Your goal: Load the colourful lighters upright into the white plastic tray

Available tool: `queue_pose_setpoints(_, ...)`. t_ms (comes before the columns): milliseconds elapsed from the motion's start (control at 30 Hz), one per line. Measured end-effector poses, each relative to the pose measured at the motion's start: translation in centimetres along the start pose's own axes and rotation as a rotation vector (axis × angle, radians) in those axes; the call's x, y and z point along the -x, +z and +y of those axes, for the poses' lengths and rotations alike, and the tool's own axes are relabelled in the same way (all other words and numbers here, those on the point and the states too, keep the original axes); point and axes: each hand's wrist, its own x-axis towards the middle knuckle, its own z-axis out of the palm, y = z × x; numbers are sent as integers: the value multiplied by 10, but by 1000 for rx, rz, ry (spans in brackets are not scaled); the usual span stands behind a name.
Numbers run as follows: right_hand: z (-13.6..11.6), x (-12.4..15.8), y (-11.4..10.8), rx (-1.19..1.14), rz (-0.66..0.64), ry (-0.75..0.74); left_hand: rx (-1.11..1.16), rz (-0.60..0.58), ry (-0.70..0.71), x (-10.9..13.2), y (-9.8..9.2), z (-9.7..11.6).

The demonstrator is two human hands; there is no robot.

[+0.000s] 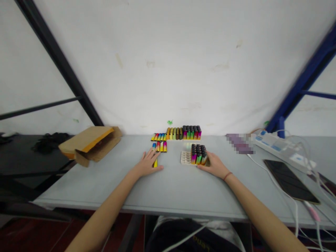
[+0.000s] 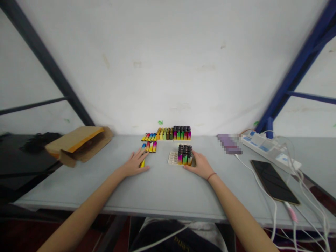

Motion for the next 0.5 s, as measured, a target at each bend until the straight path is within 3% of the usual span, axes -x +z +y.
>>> queue_pose_setpoints(133, 0, 0, 0, 10, 5, 2, 1, 66, -32, 19, 8, -19)
queue_pose_setpoints(233, 1, 0, 0, 20, 6, -7, 28, 144, -71, 19, 11, -42)
queue_pose_setpoints(367, 2, 1, 1, 7, 12, -22, 90, 236, -120, -3, 8, -63)
queue_pose_setpoints(500, 1, 1, 1, -6, 27, -11, 146, 234, -68, -32, -4, -64)
